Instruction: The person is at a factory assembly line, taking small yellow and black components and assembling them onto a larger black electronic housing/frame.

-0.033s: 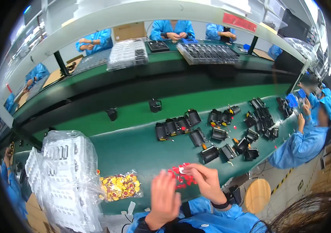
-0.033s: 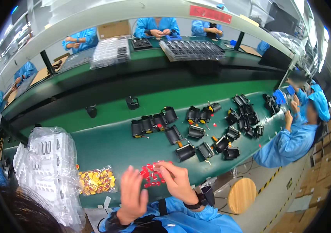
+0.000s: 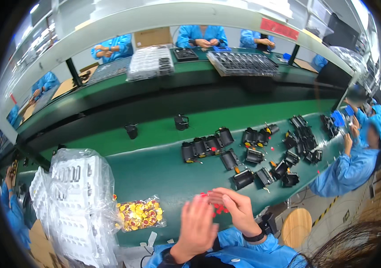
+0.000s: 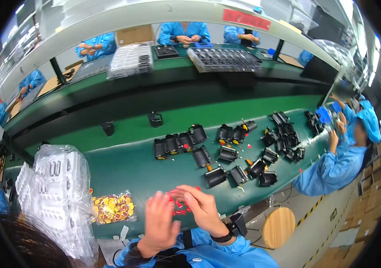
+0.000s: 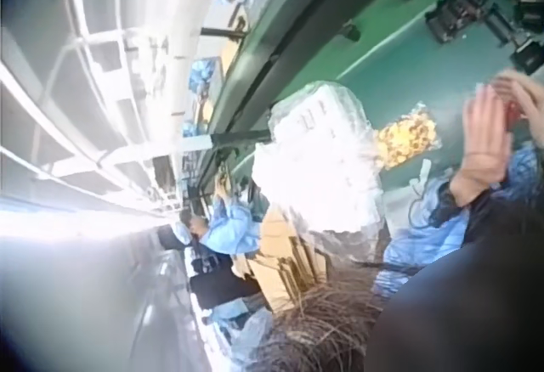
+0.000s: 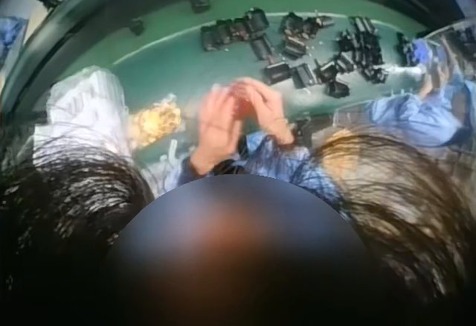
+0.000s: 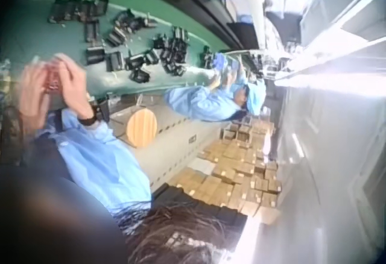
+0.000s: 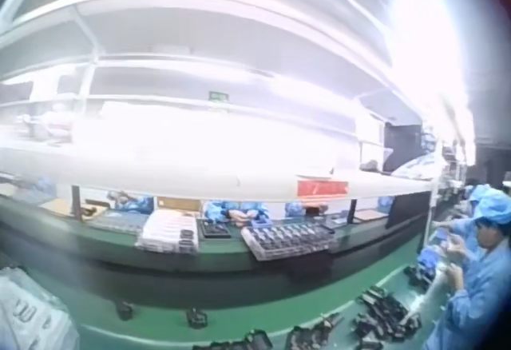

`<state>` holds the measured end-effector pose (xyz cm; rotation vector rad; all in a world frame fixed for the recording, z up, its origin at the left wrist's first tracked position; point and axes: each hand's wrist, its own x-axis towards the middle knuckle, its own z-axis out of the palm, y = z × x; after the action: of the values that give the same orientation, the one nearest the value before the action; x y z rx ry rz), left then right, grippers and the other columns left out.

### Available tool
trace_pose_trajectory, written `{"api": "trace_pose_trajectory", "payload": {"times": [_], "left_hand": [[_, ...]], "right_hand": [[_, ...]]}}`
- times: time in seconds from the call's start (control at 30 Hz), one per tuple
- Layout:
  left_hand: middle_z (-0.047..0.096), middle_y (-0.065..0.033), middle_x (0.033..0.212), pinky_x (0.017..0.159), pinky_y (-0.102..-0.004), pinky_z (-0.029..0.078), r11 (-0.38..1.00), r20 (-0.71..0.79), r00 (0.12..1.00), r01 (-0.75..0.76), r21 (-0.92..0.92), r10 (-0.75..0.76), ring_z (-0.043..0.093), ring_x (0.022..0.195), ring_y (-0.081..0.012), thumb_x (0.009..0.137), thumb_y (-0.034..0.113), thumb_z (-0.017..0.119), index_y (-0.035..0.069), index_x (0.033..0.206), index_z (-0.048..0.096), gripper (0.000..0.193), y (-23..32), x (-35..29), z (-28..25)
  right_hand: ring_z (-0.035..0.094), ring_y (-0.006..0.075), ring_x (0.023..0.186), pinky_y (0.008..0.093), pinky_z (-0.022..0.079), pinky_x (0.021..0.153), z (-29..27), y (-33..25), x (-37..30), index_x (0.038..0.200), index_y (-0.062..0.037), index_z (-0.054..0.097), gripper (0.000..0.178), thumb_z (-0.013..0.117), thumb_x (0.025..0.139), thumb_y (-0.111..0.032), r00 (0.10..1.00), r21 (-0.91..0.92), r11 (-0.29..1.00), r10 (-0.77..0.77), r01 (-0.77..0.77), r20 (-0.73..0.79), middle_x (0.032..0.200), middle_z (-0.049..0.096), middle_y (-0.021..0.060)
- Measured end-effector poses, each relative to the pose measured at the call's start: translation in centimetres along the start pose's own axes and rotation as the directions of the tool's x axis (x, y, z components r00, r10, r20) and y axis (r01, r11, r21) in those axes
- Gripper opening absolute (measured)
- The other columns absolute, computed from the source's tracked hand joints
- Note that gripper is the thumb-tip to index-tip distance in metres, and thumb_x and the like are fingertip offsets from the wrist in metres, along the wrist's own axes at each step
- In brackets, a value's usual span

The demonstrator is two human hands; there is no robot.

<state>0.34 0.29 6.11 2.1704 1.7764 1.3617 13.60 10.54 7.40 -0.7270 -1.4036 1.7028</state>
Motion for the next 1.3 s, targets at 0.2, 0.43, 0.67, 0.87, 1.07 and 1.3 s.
{"api": "trace_pose_trajectory", "payload": {"times": [0.2,0.43,0.67,0.87,1.07,1.3], "left_hand": [[0.05,-0.0248,0.143,0.115,-0.0652,0.019,0.976,0.03,0.999,0.036,0.213,-0.043,0.039,0.142,-0.0422,0.09,0.021,0.063,-0.007,0.133,0.053,0.052,-3.4,3.6,1.1],[0.069,-0.0164,0.093,0.084,-0.0472,0.05,0.95,-0.092,0.97,0.239,0.202,-0.224,0.066,0.091,-0.0364,0.088,0.015,0.065,0.002,0.097,0.067,0.016,-5.8,6.7,-9.0],[0.07,-0.0233,0.092,0.075,-0.0523,0.053,0.56,-0.41,0.768,0.64,0.526,-0.492,0.067,0.089,-0.0446,0.093,0.04,0.063,0.001,0.102,0.062,0.04,-25.0,16.0,-12.2],[0.071,-0.0242,0.093,0.077,-0.049,0.054,0.718,-0.148,0.731,0.682,0.139,-0.666,0.068,0.09,-0.0416,0.087,0.033,0.069,0.001,0.097,0.068,0.033,-32.3,13.4,-10.4],[0.066,-0.0208,0.076,0.069,-0.0506,0.053,0.9,-0.039,0.974,0.222,0.376,-0.224,0.066,0.076,-0.041,0.082,0.017,0.068,0.002,0.076,0.067,0.016,-21.6,11.8,-5.6],[0.067,-0.0218,0.09,0.073,-0.0495,0.054,0.812,0.205,0.9,0.224,0.538,-0.384,0.067,0.086,-0.0396,0.085,0.018,0.068,0.002,0.094,0.066,0.018,-17.7,6.1,-6.2]], "right_hand": [[0.072,0.0289,0.097,0.0363,0.056,0.087,1.9,-3.0,-0.7,0.113,0.0119,0.063,0.026,0.05,0.099,-0.006,0.986,0.2,0.977,0.101,-0.074,-0.131,0.104,0.071,0.0225],[0.066,0.0302,0.067,0.0377,0.051,0.061,1.1,-5.5,11.9,0.09,-0.0009,0.061,0.006,0.063,0.084,-0.001,0.778,-0.679,0.462,-0.568,0.57,0.267,0.073,0.065,0.0142],[0.072,0.0371,0.092,0.0457,0.058,0.079,5.6,1.2,31.9,0.104,0.0035,0.066,0.045,0.078,0.077,-0.031,0.998,-0.902,0.426,0.039,-0.063,-0.052,0.096,0.073,0.0196],[0.071,0.0377,0.082,0.0463,0.057,0.074,6.7,2.6,28.9,0.091,0.0025,0.073,0.034,0.08,0.073,-0.025,0.949,-0.846,0.45,-0.014,0.287,0.314,0.088,0.072,0.0228],[0.065,0.0378,0.102,0.0449,0.053,0.083,5.2,2.7,18.7,0.081,0.0017,0.071,0.022,0.069,0.08,-0.02,0.676,-0.669,-0.148,-0.007,0.728,0.737,0.092,0.07,0.0209],[0.048,0.0395,0.132,0.063,0.03,0.112,5.0,3.6,15.9,0.094,-0.0011,0.075,0.027,0.062,0.081,-0.022,0.517,-0.428,-0.48,0.064,0.766,0.854,0.101,0.072,0.0152]]}}
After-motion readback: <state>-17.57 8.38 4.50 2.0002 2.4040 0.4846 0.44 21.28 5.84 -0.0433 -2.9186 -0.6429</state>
